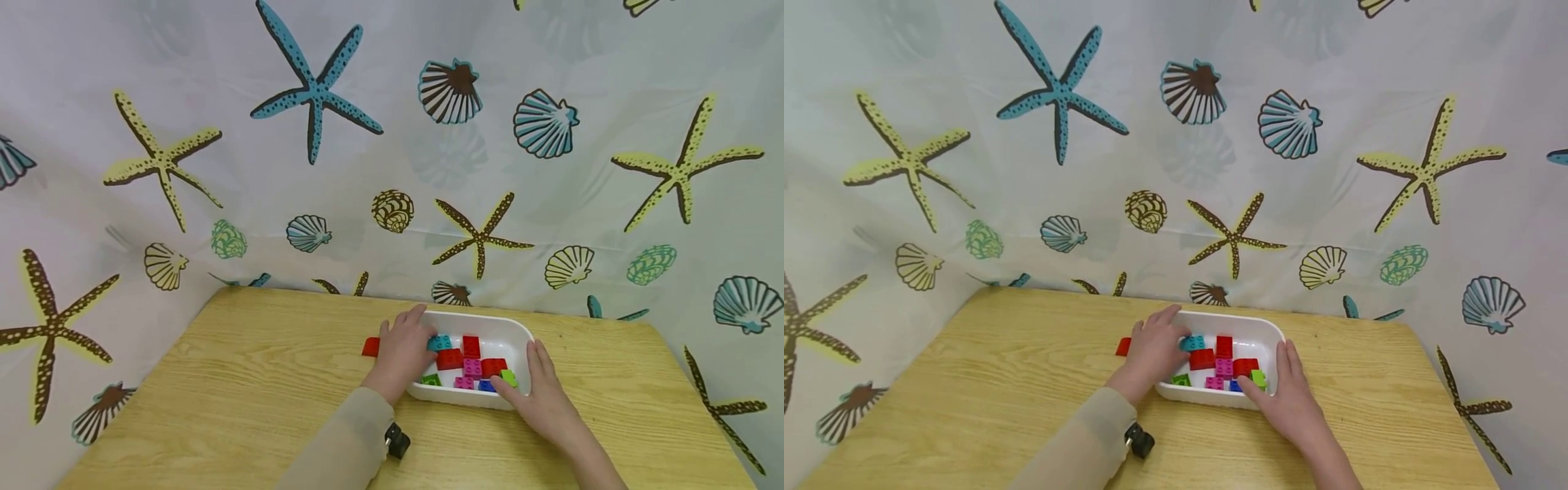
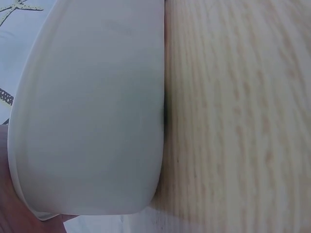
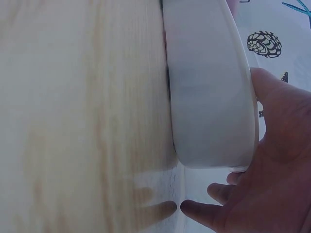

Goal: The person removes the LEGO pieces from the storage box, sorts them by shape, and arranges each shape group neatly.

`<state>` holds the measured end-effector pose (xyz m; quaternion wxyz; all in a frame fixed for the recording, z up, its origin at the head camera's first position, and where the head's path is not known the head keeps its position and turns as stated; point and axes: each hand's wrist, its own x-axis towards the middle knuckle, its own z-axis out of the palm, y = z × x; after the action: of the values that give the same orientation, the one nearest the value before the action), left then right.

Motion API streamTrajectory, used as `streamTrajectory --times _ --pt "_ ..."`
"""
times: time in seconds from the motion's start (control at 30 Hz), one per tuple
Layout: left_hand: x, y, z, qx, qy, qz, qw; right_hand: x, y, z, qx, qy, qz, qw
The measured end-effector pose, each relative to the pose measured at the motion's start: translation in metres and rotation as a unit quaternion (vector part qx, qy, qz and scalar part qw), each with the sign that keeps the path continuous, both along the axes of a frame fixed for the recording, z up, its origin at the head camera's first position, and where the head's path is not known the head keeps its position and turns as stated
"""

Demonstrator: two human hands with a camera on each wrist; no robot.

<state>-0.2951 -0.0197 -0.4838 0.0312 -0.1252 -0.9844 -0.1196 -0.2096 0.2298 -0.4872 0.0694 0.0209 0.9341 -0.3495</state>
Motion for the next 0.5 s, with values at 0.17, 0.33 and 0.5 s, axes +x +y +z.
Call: streamTrajectory --times 0.17,0.33,0.5 --pt "0.0021 0.0006 0.0012 0.008 0.006 0.004 0.9999 -0.0004 0.0003 -0.0011 0.003 0.001 0.0 1.0" --pt "0.0031 0.0009 0.0019 0.014 0.012 0.005 0.9998 -0.0004 0.0002 -0.0006 0.003 0.003 0.0 1.0" --pt "0.0024 0.0007 0.0008 0.025 0.014 0.01 0.9995 0.0002 -0.0003 0.0012 0.001 0.002 0.0 1.0"
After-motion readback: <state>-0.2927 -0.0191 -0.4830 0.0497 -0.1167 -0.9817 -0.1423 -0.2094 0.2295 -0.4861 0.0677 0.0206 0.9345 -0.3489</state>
